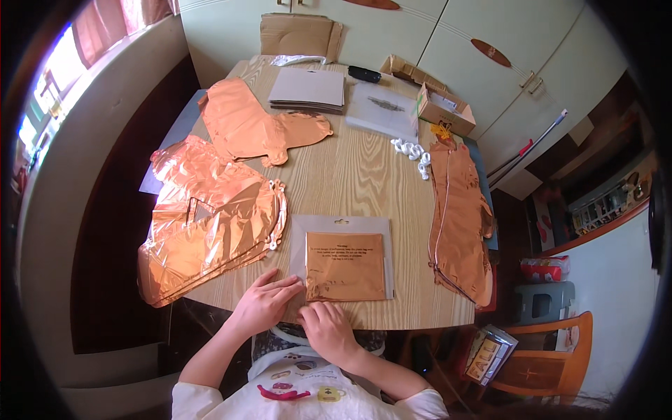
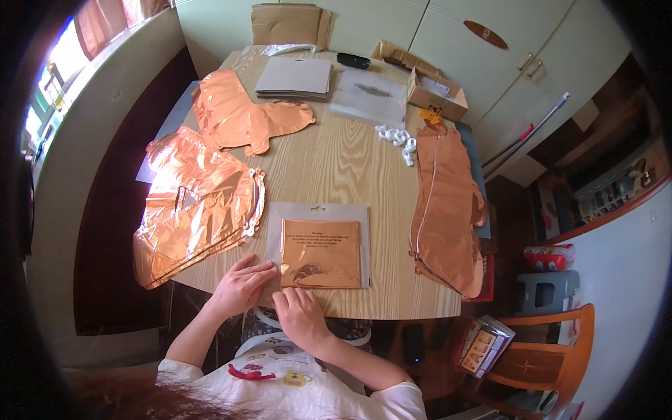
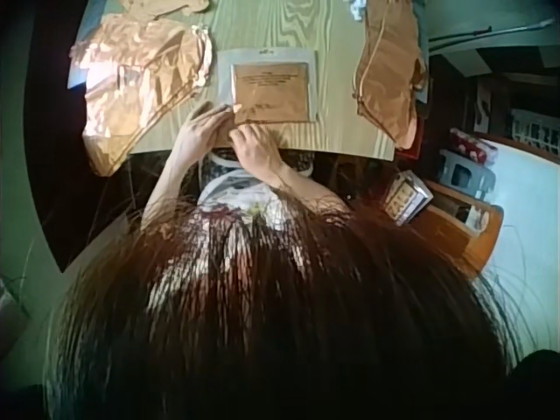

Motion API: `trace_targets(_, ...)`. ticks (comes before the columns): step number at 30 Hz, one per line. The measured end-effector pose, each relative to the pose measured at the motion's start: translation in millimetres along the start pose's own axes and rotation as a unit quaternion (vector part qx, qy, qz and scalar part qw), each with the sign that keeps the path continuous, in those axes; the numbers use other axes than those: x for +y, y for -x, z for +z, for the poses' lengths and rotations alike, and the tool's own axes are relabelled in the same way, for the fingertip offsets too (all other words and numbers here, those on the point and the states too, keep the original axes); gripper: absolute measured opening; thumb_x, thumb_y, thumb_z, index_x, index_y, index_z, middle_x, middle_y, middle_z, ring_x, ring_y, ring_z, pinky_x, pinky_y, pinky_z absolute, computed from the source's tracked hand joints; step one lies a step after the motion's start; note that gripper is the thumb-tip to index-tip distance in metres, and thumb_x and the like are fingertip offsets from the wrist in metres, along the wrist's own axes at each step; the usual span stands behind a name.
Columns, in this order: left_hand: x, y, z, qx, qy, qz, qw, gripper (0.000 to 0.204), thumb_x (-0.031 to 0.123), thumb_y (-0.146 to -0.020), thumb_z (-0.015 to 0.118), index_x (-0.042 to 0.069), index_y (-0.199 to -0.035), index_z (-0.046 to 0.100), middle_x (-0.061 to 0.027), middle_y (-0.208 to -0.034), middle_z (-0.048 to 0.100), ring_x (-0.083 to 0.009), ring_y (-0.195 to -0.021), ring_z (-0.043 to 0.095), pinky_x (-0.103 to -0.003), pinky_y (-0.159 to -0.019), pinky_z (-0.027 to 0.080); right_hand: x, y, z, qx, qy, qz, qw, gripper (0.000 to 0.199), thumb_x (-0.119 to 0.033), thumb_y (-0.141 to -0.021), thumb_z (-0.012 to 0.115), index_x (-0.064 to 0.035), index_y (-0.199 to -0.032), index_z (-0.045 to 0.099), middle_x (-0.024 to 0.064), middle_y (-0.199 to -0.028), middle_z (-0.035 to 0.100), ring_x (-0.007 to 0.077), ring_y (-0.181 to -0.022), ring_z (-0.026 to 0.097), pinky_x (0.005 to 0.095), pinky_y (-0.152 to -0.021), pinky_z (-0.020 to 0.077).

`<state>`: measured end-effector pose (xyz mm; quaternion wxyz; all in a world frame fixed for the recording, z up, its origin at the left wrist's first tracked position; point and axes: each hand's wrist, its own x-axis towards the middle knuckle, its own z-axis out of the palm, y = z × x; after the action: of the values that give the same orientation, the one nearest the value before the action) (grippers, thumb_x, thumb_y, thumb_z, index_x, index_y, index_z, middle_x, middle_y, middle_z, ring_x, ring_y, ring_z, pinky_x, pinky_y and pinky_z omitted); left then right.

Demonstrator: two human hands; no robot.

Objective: Folding foil balloons and inserting them into plastic packaging sleeves with cardboard backings.

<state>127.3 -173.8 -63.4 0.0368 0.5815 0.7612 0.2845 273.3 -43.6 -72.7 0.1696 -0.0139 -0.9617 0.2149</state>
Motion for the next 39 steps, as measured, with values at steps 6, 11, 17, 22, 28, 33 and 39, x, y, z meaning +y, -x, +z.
trace_targets(6,0.8,0.1,-0.4,0.009,0.004,0.007,1.0,0.045,0.008,-0.077,0.067,0.005,-0.122,0.06,-0.0081,-0.111,0.07,-0.0192,-0.116,0.061,-0.047,-0.108,0.04,-7.8,-15.2,6.4,-0.05,0.068,0.011,0.996,0.006,-0.015,-0.084,0.054,-0.0089,-0.086,0.054,0.006,-0.084,0.055,0.022,-0.085,0.055,0.0364,-0.075,0.0432)
trace_targets(11,-1.6,1.0,1.5,0.011,0.0,0.004,1.0,0.045,0.007,-0.077,0.068,0.004,-0.122,0.061,-0.0079,-0.112,0.07,-0.02,-0.115,0.062,-0.047,-0.108,0.041,-7.8,-14.4,10.0,-0.072,0.079,0.003,0.994,0.008,-0.016,-0.084,0.055,-0.0092,-0.087,0.055,0.007,-0.087,0.055,0.0226,-0.088,0.053,0.0374,-0.079,0.0401)
trace_targets(17,-0.4,-1.5,0.4,-0.008,0.01,0.006,1.0,0.046,0.002,-0.078,0.063,0.004,-0.123,0.06,-0.0092,-0.116,0.068,-0.0212,-0.117,0.061,-0.046,-0.109,0.04,17.6,7.9,-19.0,0.061,-0.138,-0.006,0.989,0.014,-0.005,-0.078,0.063,-0.0094,-0.084,0.05,0.0072,-0.087,0.051,0.0292,-0.09,0.049,0.0399,-0.084,0.0368)
trace_targets(22,-3.1,0.4,-9.9,-0.048,-0.001,0.071,0.996,0.043,0.012,-0.08,0.064,0.003,-0.122,0.061,-0.0129,-0.12,0.066,-0.0266,-0.123,0.057,-0.046,-0.11,0.04,78.6,55.9,-78.9,0.24,-0.656,0.152,0.699,0.014,-0.019,-0.103,0.045,-0.0095,-0.094,0.048,0.0067,-0.093,0.057,0.0222,-0.094,0.06,0.0458,-0.104,0.0416)
trace_targets(28,2.8,-1.4,-18.5,-0.074,0.014,0.103,0.992,0.052,0.031,-0.076,0.073,0.002,-0.117,0.064,-0.0157,-0.126,0.062,-0.0313,-0.126,0.054,-0.046,-0.11,0.039,130.6,117.4,-164.6,0.471,-0.375,0.221,0.767,0.013,-0.023,-0.103,0.047,-0.0119,-0.096,0.044,-0.0018,-0.08,0.041,0.005,-0.06,0.03,0.0211,-0.05,0.0259)
trace_targets(33,1.2,-1.2,-11.9,-0.079,-0.035,0.125,0.988,0.052,0.027,-0.072,0.079,0.003,-0.115,0.065,-0.0141,-0.127,0.06,-0.0306,-0.125,0.054,-0.045,-0.108,0.042,110.9,101.6,-159.9,0.12,0.014,0.114,0.986,0.048,-0.039,-0.075,0.081,-0.0092,-0.108,0.064,0.0096,-0.116,0.062,0.0237,-0.102,0.063,0.0349,-0.085,0.0512)
trace_targets(39,2.0,3.4,-9.0,-0.061,-0.045,0.133,0.988,0.045,0.023,-0.07,0.08,0.005,-0.11,0.068,-0.0134,-0.125,0.061,-0.0306,-0.123,0.056,-0.047,-0.107,0.043,111.1,81.0,-121.1,-0.126,0.175,-0.013,0.976,0.076,-0.056,-0.068,0.075,-0.0166,-0.131,0.056,-0.0068,-0.139,0.055,0.0114,-0.073,0.058,0.0245,-0.059,0.052)
